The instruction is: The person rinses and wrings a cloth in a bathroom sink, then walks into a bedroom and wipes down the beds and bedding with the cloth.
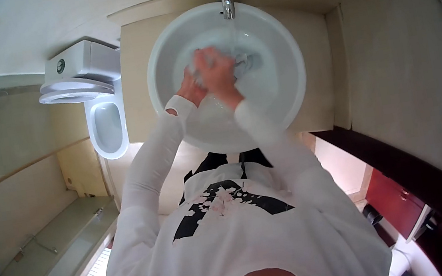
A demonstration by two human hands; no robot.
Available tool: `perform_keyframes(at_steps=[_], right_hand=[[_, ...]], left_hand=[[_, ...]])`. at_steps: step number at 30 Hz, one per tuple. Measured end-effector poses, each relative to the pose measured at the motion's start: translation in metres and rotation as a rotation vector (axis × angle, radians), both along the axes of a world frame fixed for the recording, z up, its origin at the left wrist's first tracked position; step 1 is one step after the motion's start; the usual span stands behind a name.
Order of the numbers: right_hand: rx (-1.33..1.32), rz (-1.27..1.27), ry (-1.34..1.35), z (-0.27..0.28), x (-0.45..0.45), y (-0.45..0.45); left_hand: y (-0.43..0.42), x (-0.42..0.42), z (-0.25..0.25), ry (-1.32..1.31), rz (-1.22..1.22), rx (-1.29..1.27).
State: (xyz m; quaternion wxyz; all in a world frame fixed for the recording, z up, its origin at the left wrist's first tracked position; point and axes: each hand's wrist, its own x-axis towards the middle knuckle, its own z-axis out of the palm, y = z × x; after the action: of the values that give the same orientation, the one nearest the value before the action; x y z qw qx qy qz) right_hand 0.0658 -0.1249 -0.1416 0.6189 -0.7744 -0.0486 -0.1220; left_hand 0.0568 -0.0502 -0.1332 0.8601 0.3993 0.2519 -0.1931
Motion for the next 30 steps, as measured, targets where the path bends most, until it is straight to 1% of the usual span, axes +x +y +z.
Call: perform_keyframes(at_steps=[1, 2, 3, 4, 6, 7, 9, 10, 11, 12, 13, 15, 16, 17, 18, 19, 20, 21, 22, 23, 25, 26, 28, 29, 30], right_hand=[[-0.095, -0.152, 0.229, -0.018, 0.015, -0.008], [-0.047, -0.183, 0.355, -0.04, 0.035, -0.026], [-0.003, -0.216, 0.478, -0.06, 0.047, -0.04], [0.008, -0.231, 0.476, -0.075, 0.047, -0.042], [0.013, -0.387, 0.315, -0.094, 0.049, -0.046], [0.015, -0.397, 0.31, -0.075, 0.047, -0.043], [0.087, -0.266, 0.094, -0.039, 0.015, -0.028], [0.081, -0.221, 0.043, -0.029, 0.001, -0.016], [0.071, -0.179, -0.02, -0.022, -0.006, -0.007], [0.07, -0.192, -0.028, -0.021, -0.01, 0.001], [0.088, -0.162, -0.021, -0.025, -0.012, 0.008], [0.09, -0.152, -0.03, -0.033, 0.005, 0.002], [0.083, -0.175, 0.168, -0.038, 0.023, -0.007], [0.076, -0.198, 0.361, -0.041, 0.038, -0.017], [0.098, -0.128, 0.422, -0.049, 0.043, -0.027], [0.097, -0.151, 0.407, -0.066, 0.046, -0.035], [0.321, -0.177, 0.526, -0.086, 0.046, -0.043], [0.544, -0.19, 0.645, -0.096, 0.045, -0.052], [0.449, -0.163, 0.838, -0.079, 0.03, -0.07], [0.448, -0.166, 0.84, -0.063, 0.021, -0.072], [0.952, -0.096, 1.077, -0.033, 0.004, -0.071], [0.954, -0.094, 1.092, -0.025, 0.002, -0.072], [1.073, -0.01, 0.625, -0.023, 0.003, -0.071], [1.09, -0.013, 0.645, -0.029, 0.009, -0.075], [0.962, -0.047, 0.68, -0.036, 0.021, -0.083]], left_hand=[[0.002, 0.001, -0.015, 0.067, 0.001, 0.007], [0.006, 0.006, -0.025, -0.074, -0.132, -0.076], [0.003, 0.008, -0.024, -0.076, -0.149, -0.072], [-0.004, 0.007, -0.023, -0.059, -0.156, -0.064], [-0.012, 0.008, -0.015, -0.057, -0.14, -0.078], [-0.011, 0.013, -0.016, -0.061, -0.15, -0.077], [-0.004, 0.012, -0.02, -0.037, -0.208, 0.046], [0.01, 0.01, -0.042, -0.034, -0.217, 0.048], [0.028, 0.012, -0.079, 0.006, -0.254, 0.081], [0.035, 0.016, -0.099, 0.047, -0.291, 0.114], [0.026, 0.016, -0.071, 0.036, -0.304, 0.115], [0.003, 0.006, -0.017, 0.022, -0.13, 0.069], [0.003, 0.01, -0.014, 0.043, -0.211, 0.1], [0.004, 0.012, -0.014, 0.028, -0.23, 0.087], [0.008, 0.01, -0.016, 0.036, -0.251, 0.093], [0.011, 0.01, -0.015, 0.042, -0.275, 0.105], [0.01, 0.008, -0.004, 0.027, -0.293, 0.103], [0.01, 0.006, 0.013, 0.023, -0.233, -0.043], [0.012, 0.004, 0.022, 0.025, -0.169, -0.187], [0.014, 0.006, 0.02, 0.029, -0.17, -0.188], [0.017, 0.014, 0.01, -0.076, -0.206, -0.459], [0.015, 0.023, 0.0, -0.064, -0.198, -0.454], [0.016, 0.038, -0.025, -0.02, -0.277, -0.267], [0.022, 0.039, -0.026, 0.002, -0.271, -0.253], [0.026, 0.044, -0.022, 0.087, -0.338, -0.07]])
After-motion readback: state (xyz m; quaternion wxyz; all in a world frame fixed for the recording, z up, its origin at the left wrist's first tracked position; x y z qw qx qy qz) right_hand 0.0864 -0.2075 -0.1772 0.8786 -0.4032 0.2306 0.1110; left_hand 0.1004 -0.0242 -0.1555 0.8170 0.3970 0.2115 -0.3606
